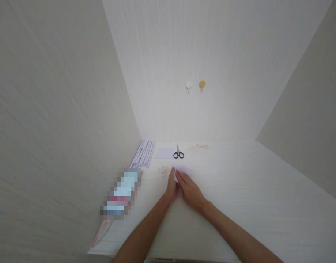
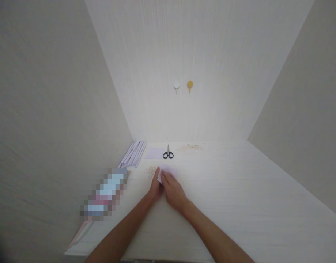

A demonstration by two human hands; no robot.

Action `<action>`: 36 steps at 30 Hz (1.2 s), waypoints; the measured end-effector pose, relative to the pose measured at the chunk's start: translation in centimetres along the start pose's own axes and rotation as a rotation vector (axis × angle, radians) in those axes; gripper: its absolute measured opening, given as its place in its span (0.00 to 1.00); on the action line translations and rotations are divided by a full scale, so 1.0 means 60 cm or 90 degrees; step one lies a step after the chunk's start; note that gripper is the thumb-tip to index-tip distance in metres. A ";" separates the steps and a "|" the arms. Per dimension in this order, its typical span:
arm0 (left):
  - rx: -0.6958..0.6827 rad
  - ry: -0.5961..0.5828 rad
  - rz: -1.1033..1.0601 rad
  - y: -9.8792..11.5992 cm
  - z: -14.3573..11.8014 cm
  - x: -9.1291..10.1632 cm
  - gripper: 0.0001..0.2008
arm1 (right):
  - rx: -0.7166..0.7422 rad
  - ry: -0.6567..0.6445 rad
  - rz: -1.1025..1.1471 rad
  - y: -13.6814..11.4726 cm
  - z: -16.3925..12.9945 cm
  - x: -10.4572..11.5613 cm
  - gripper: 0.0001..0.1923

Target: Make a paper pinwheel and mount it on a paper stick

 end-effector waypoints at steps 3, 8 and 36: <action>0.073 0.010 -0.041 -0.004 0.002 0.001 0.19 | -0.001 -0.095 0.006 -0.007 -0.001 -0.022 0.35; 0.090 0.074 -0.061 -0.008 0.014 0.011 0.15 | 0.011 -0.164 -0.001 -0.016 -0.003 -0.033 0.34; -0.052 0.051 0.042 -0.001 -0.002 -0.009 0.16 | -0.317 0.179 0.157 0.040 0.001 0.024 0.18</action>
Point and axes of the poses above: each hand's wrist, its own z-axis towards the middle knuckle, its own x-axis out of the back of the hand, y = z × x, the point moved 3 cm from there along z, towards the middle knuckle, and after that the axes turned 11 degrees about z, right-handed, at the moved point
